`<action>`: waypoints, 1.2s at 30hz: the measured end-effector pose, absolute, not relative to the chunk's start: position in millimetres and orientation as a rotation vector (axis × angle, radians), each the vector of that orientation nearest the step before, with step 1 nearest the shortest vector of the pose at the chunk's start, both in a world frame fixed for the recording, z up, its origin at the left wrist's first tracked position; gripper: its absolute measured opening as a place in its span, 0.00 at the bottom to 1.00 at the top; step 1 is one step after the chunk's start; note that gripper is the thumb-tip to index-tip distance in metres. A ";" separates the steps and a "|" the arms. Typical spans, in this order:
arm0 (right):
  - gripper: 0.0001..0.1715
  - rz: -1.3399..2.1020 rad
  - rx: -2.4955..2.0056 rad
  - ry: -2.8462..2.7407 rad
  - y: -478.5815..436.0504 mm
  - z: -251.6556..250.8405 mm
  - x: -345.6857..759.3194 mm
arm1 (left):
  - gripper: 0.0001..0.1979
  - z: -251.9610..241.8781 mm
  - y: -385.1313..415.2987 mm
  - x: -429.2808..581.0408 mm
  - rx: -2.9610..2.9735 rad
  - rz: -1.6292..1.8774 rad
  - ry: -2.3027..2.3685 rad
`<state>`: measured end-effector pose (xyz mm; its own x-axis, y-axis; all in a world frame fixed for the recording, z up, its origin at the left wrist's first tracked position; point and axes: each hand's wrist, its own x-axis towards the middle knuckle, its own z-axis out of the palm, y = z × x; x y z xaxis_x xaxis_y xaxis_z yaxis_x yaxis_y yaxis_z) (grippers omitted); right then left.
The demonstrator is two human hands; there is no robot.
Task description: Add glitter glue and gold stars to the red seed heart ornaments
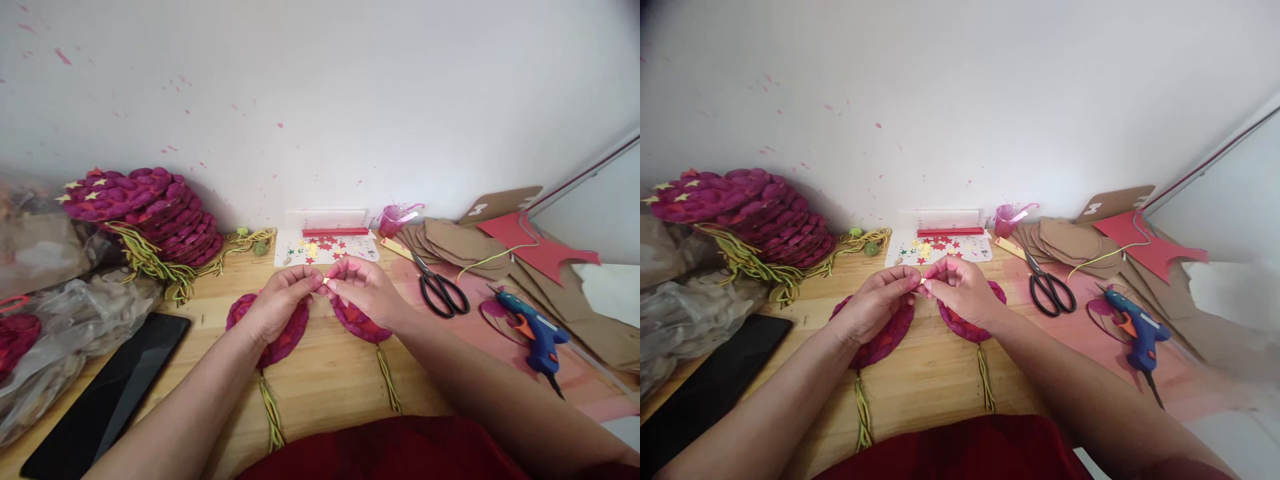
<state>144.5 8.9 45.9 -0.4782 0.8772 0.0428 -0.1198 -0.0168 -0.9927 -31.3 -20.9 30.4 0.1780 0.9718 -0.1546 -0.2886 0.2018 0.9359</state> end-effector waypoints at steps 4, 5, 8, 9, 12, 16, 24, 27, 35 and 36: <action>0.07 1.590 -0.847 -1.492 9.4 45.0 145.2 | 0.12 30.4 -21.0 -30.6 0.958 1.125 0.953; 0.07 1.578 -0.858 -1.502 9.7 44.4 145.6 | 0.12 29.9 -20.9 -30.5 0.969 1.131 0.943; 0.08 1.541 -0.894 -1.529 10.8 42.8 147.0 | 0.12 27.7 -20.3 -30.6 1.017 1.152 0.935; 0.08 1.533 -0.906 -1.535 11.0 42.6 147.3 | 0.12 27.0 -20.1 -30.7 1.038 1.160 0.944; 0.09 1.518 -0.931 -1.540 10.8 43.9 147.8 | 0.13 25.5 -19.5 -31.2 1.091 1.181 0.989; 0.09 1.522 -0.931 -1.528 9.9 46.2 147.3 | 0.13 24.9 -19.0 -31.9 1.158 1.193 1.009; 0.04 1.177 -0.873 -1.644 7.6 38.1 146.4 | 0.10 30.4 -20.1 -28.8 1.224 1.290 0.956; 0.05 1.089 -0.866 -1.681 6.3 36.7 147.1 | 0.09 30.9 -20.5 -27.3 1.252 1.331 0.953; 0.12 1.517 -0.829 -1.502 12.1 41.3 147.7 | 0.05 22.3 -20.5 -29.2 1.387 1.430 1.014; 0.12 1.530 -0.812 -1.503 11.3 42.0 147.1 | 0.05 21.6 -20.4 -29.5 1.394 1.421 1.011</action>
<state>147.1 11.3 42.0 -0.4529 0.8860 0.0990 -0.1147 0.0523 -0.9920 -29.5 -20.4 21.6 0.0148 0.9586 0.2843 -0.0458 -0.2834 0.9579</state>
